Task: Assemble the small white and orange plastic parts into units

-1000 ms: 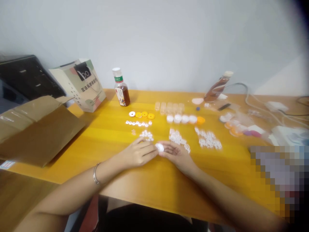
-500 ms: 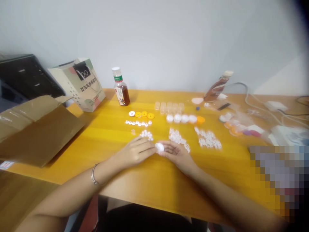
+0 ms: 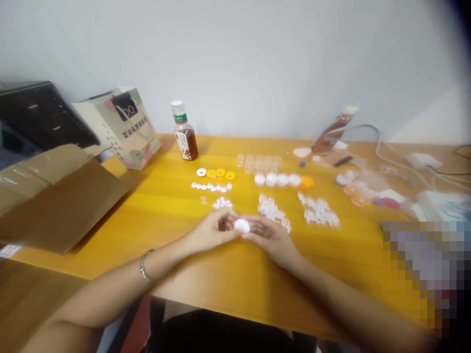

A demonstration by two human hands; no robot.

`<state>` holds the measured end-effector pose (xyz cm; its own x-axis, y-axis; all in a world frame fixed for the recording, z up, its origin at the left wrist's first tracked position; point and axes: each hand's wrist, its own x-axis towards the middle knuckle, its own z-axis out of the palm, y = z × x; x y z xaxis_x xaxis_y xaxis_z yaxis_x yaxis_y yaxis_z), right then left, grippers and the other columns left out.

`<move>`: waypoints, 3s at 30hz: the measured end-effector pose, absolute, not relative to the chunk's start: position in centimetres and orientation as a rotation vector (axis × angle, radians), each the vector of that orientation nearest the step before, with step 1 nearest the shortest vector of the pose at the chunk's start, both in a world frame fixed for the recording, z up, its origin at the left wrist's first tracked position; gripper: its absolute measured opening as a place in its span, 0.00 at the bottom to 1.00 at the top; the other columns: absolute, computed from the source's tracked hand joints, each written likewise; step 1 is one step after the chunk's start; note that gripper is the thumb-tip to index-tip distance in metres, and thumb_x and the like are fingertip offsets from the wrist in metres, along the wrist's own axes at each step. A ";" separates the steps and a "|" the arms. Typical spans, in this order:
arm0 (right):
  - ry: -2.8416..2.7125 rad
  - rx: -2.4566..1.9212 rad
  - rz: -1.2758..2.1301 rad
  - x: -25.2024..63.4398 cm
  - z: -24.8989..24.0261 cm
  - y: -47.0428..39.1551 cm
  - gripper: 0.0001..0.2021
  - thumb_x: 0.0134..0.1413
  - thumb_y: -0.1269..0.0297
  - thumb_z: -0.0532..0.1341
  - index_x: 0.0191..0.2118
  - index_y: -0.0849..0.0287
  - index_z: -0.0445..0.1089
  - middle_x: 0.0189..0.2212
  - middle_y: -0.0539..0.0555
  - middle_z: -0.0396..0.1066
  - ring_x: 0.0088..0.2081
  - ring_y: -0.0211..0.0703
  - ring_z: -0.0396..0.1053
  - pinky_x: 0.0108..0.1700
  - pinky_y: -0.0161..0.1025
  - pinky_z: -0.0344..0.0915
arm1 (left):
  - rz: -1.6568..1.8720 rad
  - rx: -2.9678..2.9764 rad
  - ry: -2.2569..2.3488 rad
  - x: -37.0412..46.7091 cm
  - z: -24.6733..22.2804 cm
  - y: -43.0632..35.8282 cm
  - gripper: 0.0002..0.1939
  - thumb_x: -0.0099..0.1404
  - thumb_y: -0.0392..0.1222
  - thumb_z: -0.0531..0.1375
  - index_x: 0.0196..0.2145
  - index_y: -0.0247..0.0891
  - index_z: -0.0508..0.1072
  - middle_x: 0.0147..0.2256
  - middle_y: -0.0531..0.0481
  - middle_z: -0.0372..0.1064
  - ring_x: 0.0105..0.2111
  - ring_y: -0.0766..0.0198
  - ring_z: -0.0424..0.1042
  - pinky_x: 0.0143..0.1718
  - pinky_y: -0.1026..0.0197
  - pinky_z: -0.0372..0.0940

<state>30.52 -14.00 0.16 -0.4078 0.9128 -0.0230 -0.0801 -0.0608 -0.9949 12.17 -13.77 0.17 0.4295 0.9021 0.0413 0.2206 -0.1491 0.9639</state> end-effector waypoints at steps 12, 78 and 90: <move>-1.350 -0.950 1.639 30.6 0.1 -14.0 0.16 0.38 0.65 0.67 0.38 0.54 0.72 0.36 0.50 0.75 0.38 0.42 0.72 0.47 0.44 0.66 | 0.774 1.468 0.948 12.0 1.0 -13.5 0.10 0.53 0.39 0.62 0.34 0.33 0.69 0.30 0.50 0.68 0.29 0.69 0.67 0.35 0.64 0.62; -1.390 -0.983 1.699 30.6 -0.8 -13.3 0.20 0.38 0.63 0.67 0.42 0.57 0.69 0.38 0.53 0.74 0.40 0.43 0.71 0.51 0.48 0.62 | 0.839 1.542 0.901 9.8 3.9 -10.2 0.18 0.59 0.41 0.59 0.48 0.39 0.67 0.50 0.45 0.63 0.47 0.60 0.65 0.48 0.56 0.60; -1.312 -1.115 1.481 30.7 0.1 -13.4 0.18 0.37 0.63 0.67 0.39 0.58 0.71 0.35 0.54 0.75 0.39 0.46 0.72 0.49 0.48 0.65 | 0.805 1.460 0.841 9.9 1.8 -11.1 0.18 0.58 0.41 0.59 0.47 0.39 0.66 0.48 0.46 0.64 0.43 0.63 0.67 0.48 0.58 0.61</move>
<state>30.68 -13.42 0.10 -0.2485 0.9649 -0.0850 -0.0319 -0.0959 -0.9949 9.87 -11.14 1.82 0.4980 0.8672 0.0051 0.0427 -0.0304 0.9986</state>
